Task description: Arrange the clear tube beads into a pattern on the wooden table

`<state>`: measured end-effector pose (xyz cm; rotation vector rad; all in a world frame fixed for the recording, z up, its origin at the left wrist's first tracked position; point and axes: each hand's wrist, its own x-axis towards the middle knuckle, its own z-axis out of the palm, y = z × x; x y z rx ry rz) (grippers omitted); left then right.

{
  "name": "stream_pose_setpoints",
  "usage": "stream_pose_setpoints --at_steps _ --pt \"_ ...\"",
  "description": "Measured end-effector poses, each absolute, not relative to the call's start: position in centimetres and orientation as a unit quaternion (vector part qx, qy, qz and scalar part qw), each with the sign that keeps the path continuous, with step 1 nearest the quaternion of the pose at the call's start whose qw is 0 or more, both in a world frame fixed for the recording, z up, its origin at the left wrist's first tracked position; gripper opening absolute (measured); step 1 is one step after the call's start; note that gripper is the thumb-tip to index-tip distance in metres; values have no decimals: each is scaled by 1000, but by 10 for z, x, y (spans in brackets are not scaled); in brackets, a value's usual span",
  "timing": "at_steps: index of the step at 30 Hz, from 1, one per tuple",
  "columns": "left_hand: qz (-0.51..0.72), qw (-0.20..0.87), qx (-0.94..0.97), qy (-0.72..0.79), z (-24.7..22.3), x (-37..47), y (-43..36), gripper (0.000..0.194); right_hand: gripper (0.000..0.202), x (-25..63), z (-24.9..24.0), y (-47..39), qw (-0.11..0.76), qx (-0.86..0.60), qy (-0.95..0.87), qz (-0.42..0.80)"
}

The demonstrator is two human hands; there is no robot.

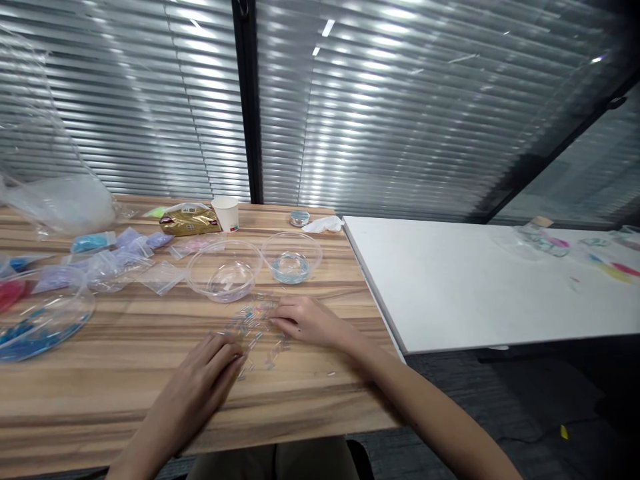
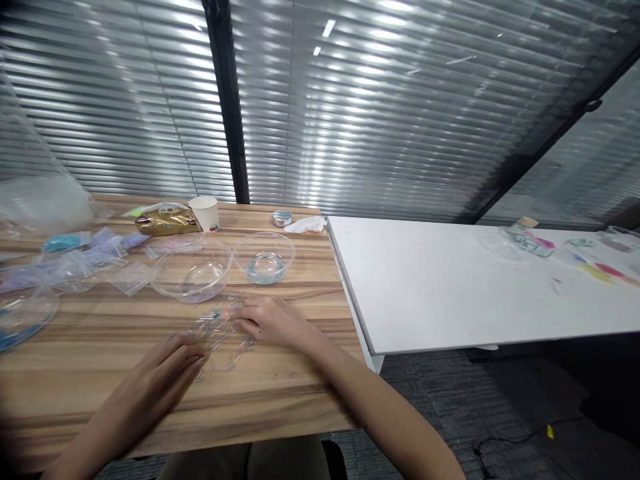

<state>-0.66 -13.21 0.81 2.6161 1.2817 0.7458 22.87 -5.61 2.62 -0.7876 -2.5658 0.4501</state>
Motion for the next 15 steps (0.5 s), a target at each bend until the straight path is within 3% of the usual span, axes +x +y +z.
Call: stream_pose_setpoints --at_steps 15 --pt "249 81 864 430 9 -7 -132 23 17 227 30 -59 190 -271 -929 164"
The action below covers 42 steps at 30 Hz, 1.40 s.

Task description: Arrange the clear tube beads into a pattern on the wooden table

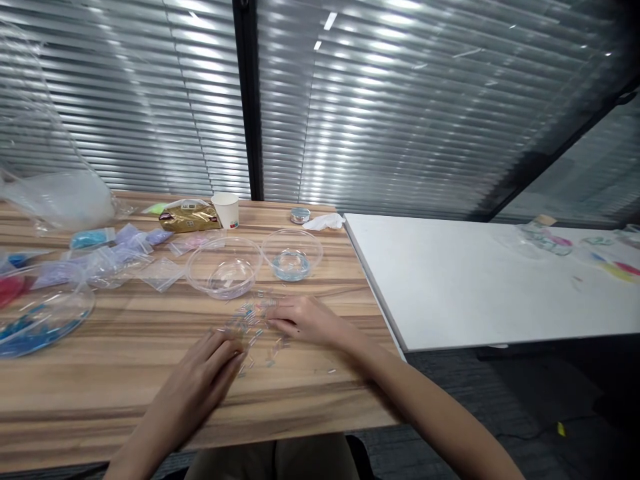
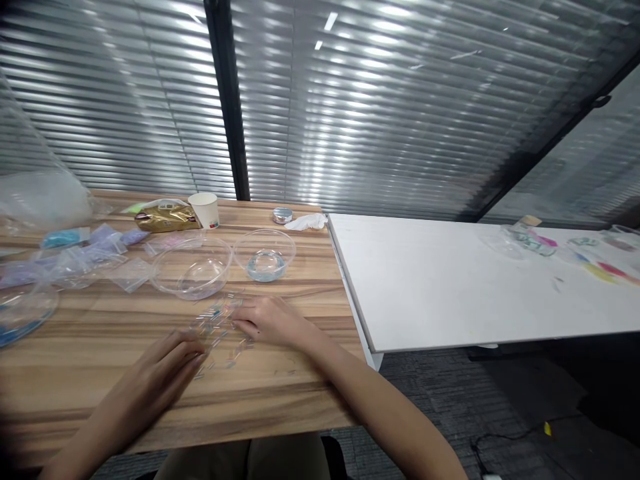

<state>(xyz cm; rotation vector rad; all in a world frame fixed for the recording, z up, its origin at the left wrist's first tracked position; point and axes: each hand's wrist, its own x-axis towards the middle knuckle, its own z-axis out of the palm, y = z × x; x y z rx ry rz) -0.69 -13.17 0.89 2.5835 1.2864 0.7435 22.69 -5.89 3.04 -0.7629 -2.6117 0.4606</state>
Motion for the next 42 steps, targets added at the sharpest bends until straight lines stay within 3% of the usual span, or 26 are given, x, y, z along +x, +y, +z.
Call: stream_pose_setpoints --at_steps 16,42 --pt "248 79 857 444 13 -4 -134 26 16 232 38 -58 148 -288 -928 184" --pt "230 86 861 445 9 -7 -134 26 15 234 35 -57 160 -275 -930 184"
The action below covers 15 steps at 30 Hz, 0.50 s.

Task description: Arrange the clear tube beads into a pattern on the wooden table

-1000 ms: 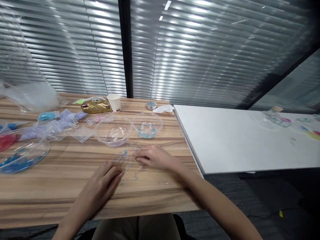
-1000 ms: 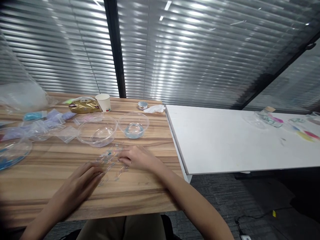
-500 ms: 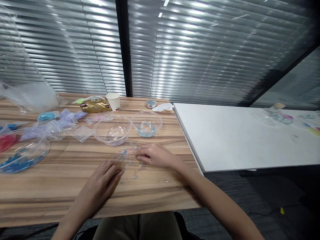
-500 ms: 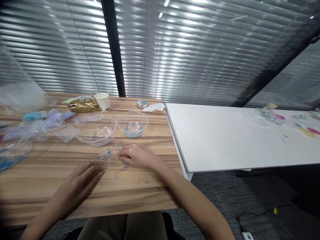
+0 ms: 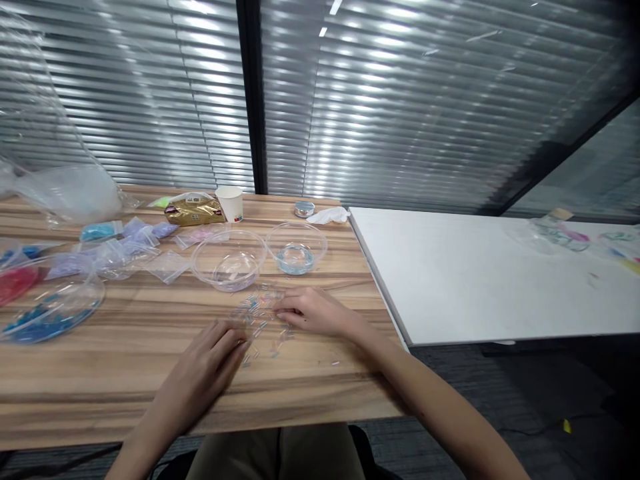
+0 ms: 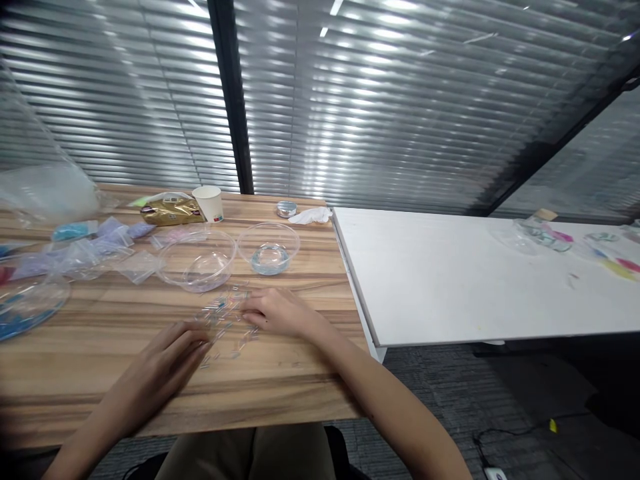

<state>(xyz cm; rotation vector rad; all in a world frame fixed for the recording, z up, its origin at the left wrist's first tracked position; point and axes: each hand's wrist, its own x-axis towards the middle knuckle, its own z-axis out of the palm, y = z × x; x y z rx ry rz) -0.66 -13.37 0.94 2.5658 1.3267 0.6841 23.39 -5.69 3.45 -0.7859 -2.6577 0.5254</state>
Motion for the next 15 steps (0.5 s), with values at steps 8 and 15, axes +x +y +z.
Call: stream_pose_setpoints --at_steps 8,15 --pt "239 75 861 442 14 -5 -133 28 16 234 31 -56 171 -268 -928 193" --pt "237 94 858 446 14 -3 -134 25 18 237 30 -54 160 -281 -923 207"
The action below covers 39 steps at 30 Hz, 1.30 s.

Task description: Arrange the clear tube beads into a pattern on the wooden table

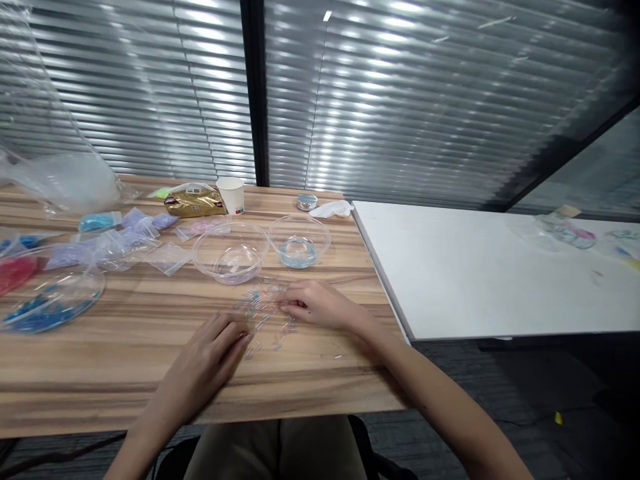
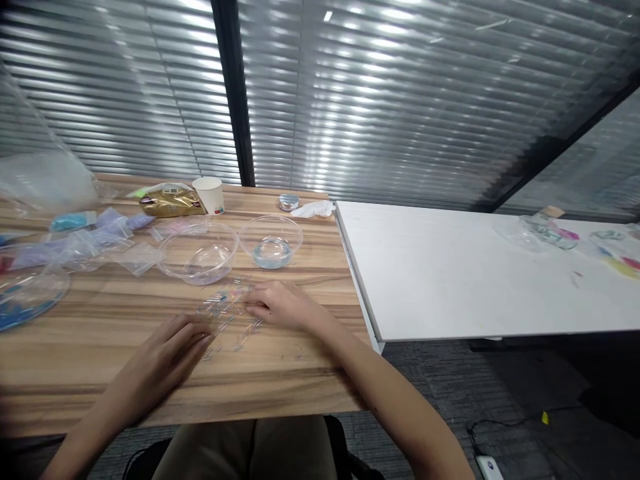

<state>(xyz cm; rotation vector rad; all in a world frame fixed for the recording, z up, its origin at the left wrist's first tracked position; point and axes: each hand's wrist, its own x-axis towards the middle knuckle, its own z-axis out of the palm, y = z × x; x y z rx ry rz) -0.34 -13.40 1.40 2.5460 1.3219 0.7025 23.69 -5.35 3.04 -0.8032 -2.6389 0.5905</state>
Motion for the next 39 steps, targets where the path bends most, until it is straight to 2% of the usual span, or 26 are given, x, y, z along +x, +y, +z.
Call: stream_pose_setpoints --at_steps 15,39 --pt "242 112 853 449 16 -3 -134 24 15 240 33 -51 145 -296 -922 202" --pt "237 75 859 448 10 -6 -134 27 14 240 35 -54 153 -300 -915 223"
